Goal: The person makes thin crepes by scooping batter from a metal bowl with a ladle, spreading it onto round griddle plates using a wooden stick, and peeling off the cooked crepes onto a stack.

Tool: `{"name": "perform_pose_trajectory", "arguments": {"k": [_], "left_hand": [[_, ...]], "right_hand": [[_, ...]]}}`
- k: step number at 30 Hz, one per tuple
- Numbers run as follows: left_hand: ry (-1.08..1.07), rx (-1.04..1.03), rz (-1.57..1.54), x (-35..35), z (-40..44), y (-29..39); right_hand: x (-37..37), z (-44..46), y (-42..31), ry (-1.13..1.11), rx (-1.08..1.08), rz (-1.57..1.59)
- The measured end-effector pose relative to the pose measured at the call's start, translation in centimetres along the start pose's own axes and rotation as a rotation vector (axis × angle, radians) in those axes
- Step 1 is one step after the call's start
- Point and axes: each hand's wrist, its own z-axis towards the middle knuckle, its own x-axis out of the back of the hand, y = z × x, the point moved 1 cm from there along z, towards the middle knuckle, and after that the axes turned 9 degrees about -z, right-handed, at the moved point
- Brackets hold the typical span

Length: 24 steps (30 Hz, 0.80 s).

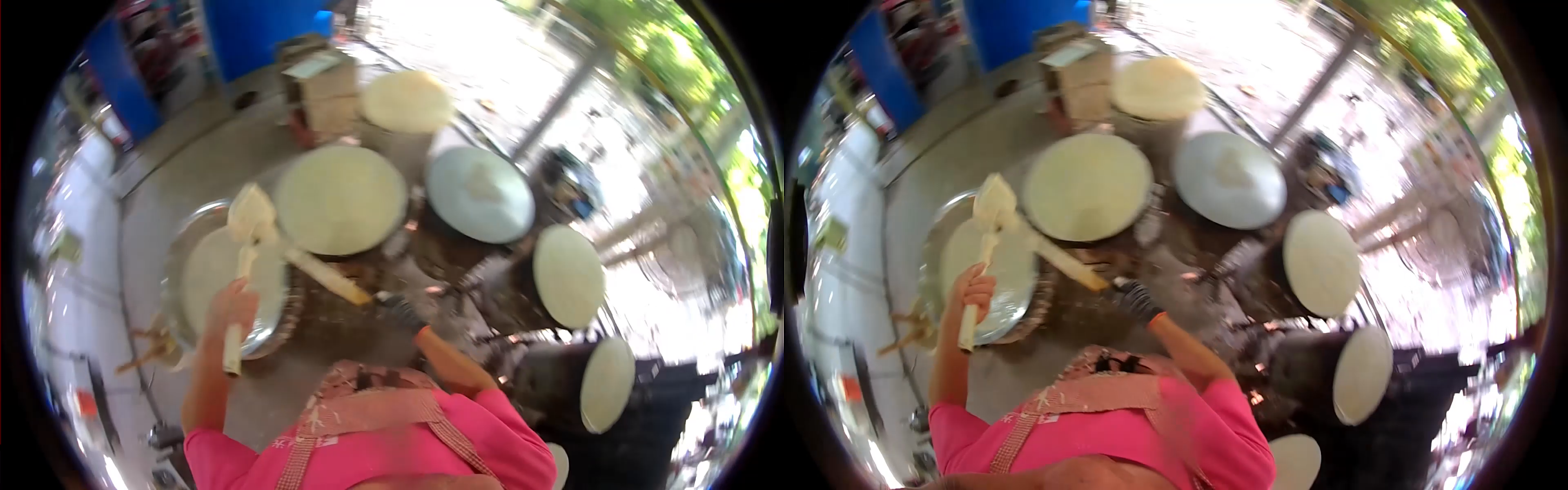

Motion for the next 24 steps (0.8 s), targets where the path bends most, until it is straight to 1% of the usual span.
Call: {"name": "perform_pose_trajectory", "arguments": {"k": [2, 3, 4, 5, 6, 7, 8, 10, 11, 12, 13, 14, 15, 16, 18, 19, 20, 21, 22, 23, 24], "left_hand": [[0.068, -0.027, -0.046, 1.1, 5.4, -2.3], [0.065, -0.061, -0.004, 1.9, 8.6, -3.9], [0.066, -0.105, 0.049, 2.8, 11.9, -5.0], [-0.004, 0.096, 0.03, 3.2, 15.4, -6.1], [-0.068, 0.349, -0.17, 3.0, 18.9, -7.7], [-0.054, 0.364, -0.215, 1.1, 21.2, -11.0], [-0.062, 0.401, -0.214, -0.8, 23.5, -13.9], [-0.206, 0.599, -0.152, -2.6, 29.4, -16.1], [-0.22, 0.663, -0.064, -4.1, 32.0, -17.0], [-0.218, 0.646, 0.079, -6.0, 34.2, -17.7], [-0.164, 0.583, 0.226, -8.1, 36.0, -18.5], [-0.138, 0.42, 0.545, -9.8, 38.4, -18.5], [-0.103, 0.162, 0.892, -12.0, 39.4, -19.9], [-0.102, 0.053, 1.152, -13.0, 43.3, -19.1], [0.01, -0.168, 1.438, -14.5, 48.9, -19.0], [0.023, -0.227, 1.473, -14.6, 51.8, -18.9], [0.042, -0.283, 1.505, -14.0, 54.8, -18.5], [0.051, -0.364, 1.607, -13.2, 58.4, -17.2], [0.063, -0.44, 1.706, -12.1, 62.3, -15.5], [0.076, -0.512, 1.793, -10.8, 65.3, -14.2], [0.049, -0.751, 2.011, -9.9, 67.2, -12.8]], "right_hand": [[3.8, -6.2, 2.4, -0.307, -0.255, 0.333], [5.5, -8.5, 3.3, -0.449, -0.352, 0.516], [7.5, -11.5, 4.7, -0.333, -0.467, 0.706], [8.8, -15.6, 6.3, -0.212, -0.588, 0.902], [5.2, -19.6, 8.6, 0.026, -0.597, 0.93], [8.2, -21.7, 9.5, 0.244, -0.565, 0.821], [4.2, -25.4, 12.8, -0.052, -0.725, 0.405], [1.7, -30.9, 19.0, -0.042, -0.805, 0.131], [2.3, -31.2, 20.9, 0.116, -0.898, 0.193], [3.1, -31.4, 22.8, 0.29, -0.971, 0.257], [6.9, -29.5, 24.3, 0.222, -1.108, 0.242], [9.8, -27.7, 25.8, 0.162, -1.244, 0.225], [11.2, -25.8, 26.9, 0.28, -1.183, 0.256], [12.4, -23.6, 27.8, 0.402, -1.117, 0.28], [15.4, -18.1, 28.1, 0.319, -0.941, 0.129], [16.9, -15.3, 28.3, 0.288, -0.852, 0.054], [17.6, -12.8, 28.0, 0.161, -0.775, -0.038], [15.3, -10.3, 29.1, 0.173, -0.874, 0.016], [11.0, -8.3, 31.7, 0.176, -0.976, 0.072], [5.9, -7.6, 35.1, 0.106, -0.976, 0.008], [6.8, -8.2, 35.1, 0.169, -0.916, 0.083]]}}
